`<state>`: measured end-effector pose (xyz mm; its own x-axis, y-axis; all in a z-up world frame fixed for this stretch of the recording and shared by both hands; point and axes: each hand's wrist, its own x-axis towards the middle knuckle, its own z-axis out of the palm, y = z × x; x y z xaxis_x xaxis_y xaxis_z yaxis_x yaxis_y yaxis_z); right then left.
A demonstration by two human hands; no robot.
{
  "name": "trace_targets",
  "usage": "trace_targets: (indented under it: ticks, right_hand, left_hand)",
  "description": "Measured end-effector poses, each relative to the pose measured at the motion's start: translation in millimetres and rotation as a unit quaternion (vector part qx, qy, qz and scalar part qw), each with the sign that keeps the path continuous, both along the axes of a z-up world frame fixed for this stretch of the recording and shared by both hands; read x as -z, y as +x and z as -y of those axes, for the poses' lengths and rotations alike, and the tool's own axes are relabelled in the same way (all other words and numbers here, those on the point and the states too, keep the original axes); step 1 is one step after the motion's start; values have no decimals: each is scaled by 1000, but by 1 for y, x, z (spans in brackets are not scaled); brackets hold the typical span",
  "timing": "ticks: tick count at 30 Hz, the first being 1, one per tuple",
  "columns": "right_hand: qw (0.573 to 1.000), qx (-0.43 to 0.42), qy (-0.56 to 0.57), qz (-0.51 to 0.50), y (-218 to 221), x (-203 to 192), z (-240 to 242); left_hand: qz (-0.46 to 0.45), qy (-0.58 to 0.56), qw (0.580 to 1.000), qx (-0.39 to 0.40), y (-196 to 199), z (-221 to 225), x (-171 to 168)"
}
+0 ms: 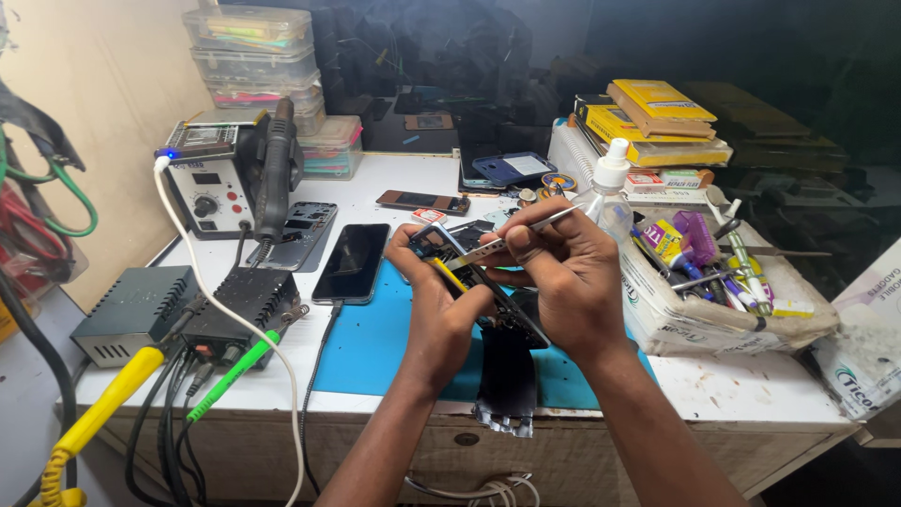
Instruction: The person disassembles a mobile phone using a small screwdriver and a prying tool, removing the back panel and battery, and then applies liquid from a bottle onto the internal components.
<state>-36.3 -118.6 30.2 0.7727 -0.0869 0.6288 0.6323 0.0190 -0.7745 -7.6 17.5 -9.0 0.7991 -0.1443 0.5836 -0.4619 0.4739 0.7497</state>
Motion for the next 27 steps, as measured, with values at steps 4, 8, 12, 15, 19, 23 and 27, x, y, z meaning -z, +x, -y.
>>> trace_targets:
  ticks: [4, 8, 12, 15, 19, 23, 27]
  right_hand:
    - [1000, -6, 7, -5, 2, 0, 0]
    - [1000, -13, 20, -19, 3, -1, 1]
    - [1000, -10, 15, -19, 3, -1, 3]
    - [1000, -12, 11, -13, 3, 0, 4]
    - [999, -3, 17, -36, 3, -2, 4]
    - [998, 21, 16, -59, 4, -4, 4]
    - [998, 26, 15, -53, 6, -7, 0]
  left_hand:
    - [-34, 9, 999, 7, 0, 0, -1]
    - [-36, 15, 999, 2, -1, 0, -3]
    - [-39, 37, 999, -11, -1, -1, -3]
    - [-43, 41, 998, -9, -1, -1, -3]
    - [-48, 39, 998, -3, -1, 0, -1]
    - [-47, 23, 998, 20, 2, -1, 1]
    - [-66, 27, 997, 14, 7, 0, 7]
